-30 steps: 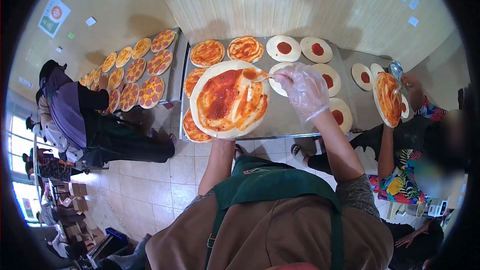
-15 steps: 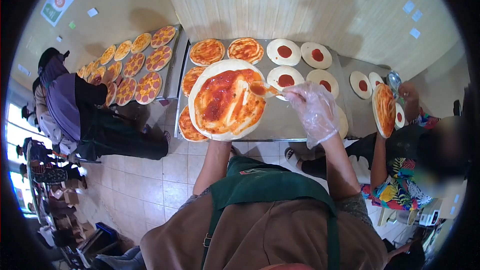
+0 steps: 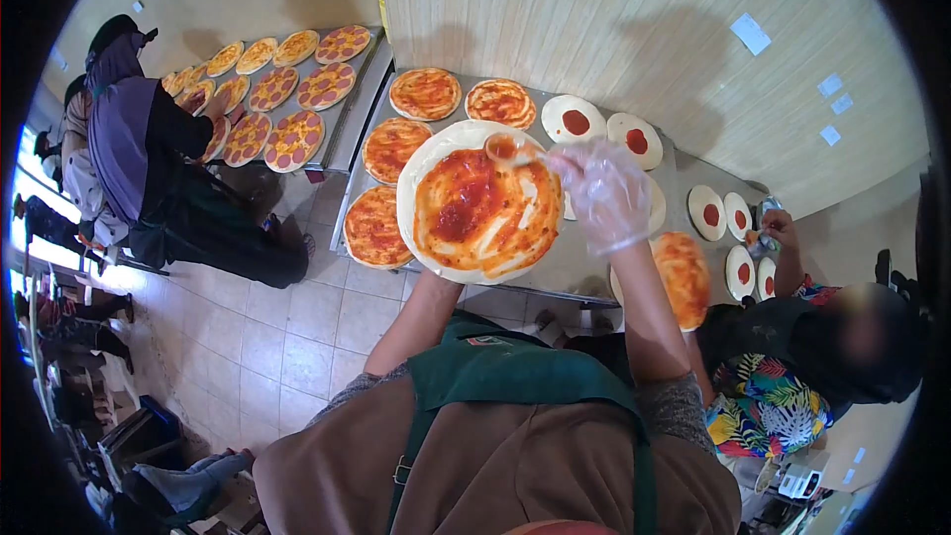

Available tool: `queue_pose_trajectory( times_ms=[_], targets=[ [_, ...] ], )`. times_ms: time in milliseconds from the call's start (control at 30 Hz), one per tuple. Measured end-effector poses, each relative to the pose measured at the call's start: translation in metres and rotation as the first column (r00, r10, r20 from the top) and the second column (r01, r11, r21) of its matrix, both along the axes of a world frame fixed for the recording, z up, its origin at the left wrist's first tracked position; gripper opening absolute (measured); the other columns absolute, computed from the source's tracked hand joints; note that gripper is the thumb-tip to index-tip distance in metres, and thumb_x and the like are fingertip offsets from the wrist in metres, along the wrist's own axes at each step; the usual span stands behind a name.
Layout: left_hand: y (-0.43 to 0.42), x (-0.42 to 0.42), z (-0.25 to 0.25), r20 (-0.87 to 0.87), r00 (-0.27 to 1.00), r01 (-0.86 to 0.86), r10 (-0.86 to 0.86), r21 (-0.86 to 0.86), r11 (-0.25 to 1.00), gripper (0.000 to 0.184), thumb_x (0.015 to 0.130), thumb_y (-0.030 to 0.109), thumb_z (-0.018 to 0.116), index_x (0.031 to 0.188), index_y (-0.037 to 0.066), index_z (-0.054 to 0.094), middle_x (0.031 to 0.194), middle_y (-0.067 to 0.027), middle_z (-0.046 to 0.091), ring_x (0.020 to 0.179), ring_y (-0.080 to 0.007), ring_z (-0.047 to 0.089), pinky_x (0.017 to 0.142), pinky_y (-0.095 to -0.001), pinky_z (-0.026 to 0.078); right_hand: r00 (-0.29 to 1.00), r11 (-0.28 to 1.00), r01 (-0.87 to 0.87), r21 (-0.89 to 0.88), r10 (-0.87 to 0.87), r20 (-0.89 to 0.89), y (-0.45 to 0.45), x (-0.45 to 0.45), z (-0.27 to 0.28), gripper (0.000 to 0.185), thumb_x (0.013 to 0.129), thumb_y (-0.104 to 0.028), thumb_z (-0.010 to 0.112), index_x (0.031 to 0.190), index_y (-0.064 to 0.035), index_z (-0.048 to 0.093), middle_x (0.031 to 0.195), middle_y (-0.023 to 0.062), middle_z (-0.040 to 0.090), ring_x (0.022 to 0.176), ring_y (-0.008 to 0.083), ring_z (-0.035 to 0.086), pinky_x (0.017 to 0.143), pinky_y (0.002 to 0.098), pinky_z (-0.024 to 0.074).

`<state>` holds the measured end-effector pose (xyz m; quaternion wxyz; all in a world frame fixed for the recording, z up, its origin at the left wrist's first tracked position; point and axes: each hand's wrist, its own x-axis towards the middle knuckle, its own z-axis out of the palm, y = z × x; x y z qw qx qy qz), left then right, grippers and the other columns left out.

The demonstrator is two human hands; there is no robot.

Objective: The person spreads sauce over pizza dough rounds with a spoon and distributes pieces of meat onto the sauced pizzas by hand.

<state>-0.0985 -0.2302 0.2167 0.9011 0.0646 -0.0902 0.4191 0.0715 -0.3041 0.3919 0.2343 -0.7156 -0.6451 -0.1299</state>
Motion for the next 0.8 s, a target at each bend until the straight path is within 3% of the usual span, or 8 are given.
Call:
queue_pose_trajectory(
  times_ms=[67,267,433,533,633,733,767,800],
  targets=[
    [0.0,0.001,-0.002,-0.004,1.0,0.002,-0.002,-0.005,1.0,0.058,0.101,0.047,0.048,0.146,0.011,0.043,0.146,-0.0137,0.049,0.131,-0.0308,0.051,0.11,-0.0493,0.044,0.999,0.998,-0.036,0.054,0.038,-0.024,0.01,0.006,0.006,0.022,0.089,-0.033,0.067,0.09,-0.0125,0.072,0.082,0.0107,0.064,0.081,0.0316,0.062,0.073,0.0458,0.0491],
    [-0.004,0.005,-0.006,-0.006,1.0,0.024,-0.024,-0.011,1.0,0.058,0.101,0.047,0.048,0.146,0.011,0.043,0.146,-0.0135,0.049,0.131,-0.0303,0.051,0.11,-0.0485,0.044,0.933,0.991,0.084,-0.103,-0.114,-0.34,-0.001,-0.009,-0.001,0.023,0.094,-0.031,0.062,0.093,-0.0104,0.071,0.091,0.0112,0.069,0.086,0.0333,0.064,0.077,0.0456,0.0498],
    [-0.01,0.017,-0.008,-0.02,0.998,0.053,-0.054,-0.02,0.998,0.058,0.101,0.046,0.048,0.147,0.011,0.042,0.147,-0.0133,0.049,0.131,-0.0299,0.051,0.111,-0.0478,0.044,0.922,0.998,0.041,-0.041,-0.054,-0.383,0.006,-0.042,-0.005,0.028,0.097,-0.033,0.058,0.095,-0.0078,0.07,0.087,0.0155,0.067,0.087,0.0367,0.064,0.078,0.0471,0.0498],
    [-0.012,0.02,-0.005,0.171,0.982,0.065,-0.078,0.081,0.995,0.058,0.101,0.046,0.048,0.147,0.01,0.042,0.147,-0.0129,0.048,0.132,-0.0288,0.05,0.112,-0.0458,0.042,0.929,0.992,0.066,-0.105,-0.099,-0.357,0.007,-0.044,-0.002,0.024,0.095,-0.028,0.062,0.097,-0.0063,0.071,0.093,0.0167,0.069,0.087,0.0358,0.066,0.077,0.0436,0.0515],
    [-0.01,0.032,-0.018,-0.267,0.96,-0.053,0.082,0.112,0.992,0.061,0.101,0.048,0.048,0.148,0.01,0.041,0.148,-0.0127,0.047,0.134,-0.0282,0.049,0.112,-0.0455,0.042,0.939,0.995,-0.091,-0.05,0.069,-0.336,0.007,-0.061,-0.016,0.024,0.096,-0.03,0.061,0.098,-0.0074,0.071,0.092,0.0168,0.069,0.085,0.0354,0.066,0.078,0.0443,0.0518],
    [-0.012,0.033,-0.019,0.218,0.973,0.092,-0.077,-0.061,0.994,0.057,0.101,0.044,0.049,0.147,0.011,0.042,0.146,-0.0128,0.049,0.13,-0.0292,0.052,0.111,-0.0465,0.044,0.946,0.996,-0.018,0.091,0.047,-0.319,0.0,-0.053,-0.018,0.026,0.097,-0.031,0.06,0.099,-0.007,0.07,0.092,0.0167,0.069,0.086,0.0353,0.066,0.079,0.0442,0.0517],
    [-0.012,0.032,-0.018,0.163,0.986,0.049,-0.046,-0.011,0.999,0.057,0.101,0.044,0.049,0.147,0.011,0.042,0.146,-0.0126,0.05,0.131,-0.029,0.052,0.11,-0.0456,0.045,0.964,0.984,-0.088,0.156,0.124,-0.235,-0.005,-0.047,-0.012,0.025,0.098,-0.032,0.055,0.1,-0.01,0.067,0.09,0.0168,0.066,0.089,0.0358,0.063,0.08,0.0464,0.0508],
    [-0.012,0.032,-0.02,0.13,0.991,0.029,-0.024,-0.035,0.999,0.057,0.101,0.044,0.049,0.147,0.011,0.042,0.146,-0.0125,0.05,0.131,-0.0289,0.052,0.11,-0.0454,0.045,0.96,0.999,-0.006,0.036,0.016,-0.279,-0.005,-0.047,-0.014,0.024,0.098,-0.031,0.055,0.1,-0.0098,0.067,0.09,0.0169,0.066,0.089,0.0361,0.063,0.08,0.0467,0.0506]
  ],
)
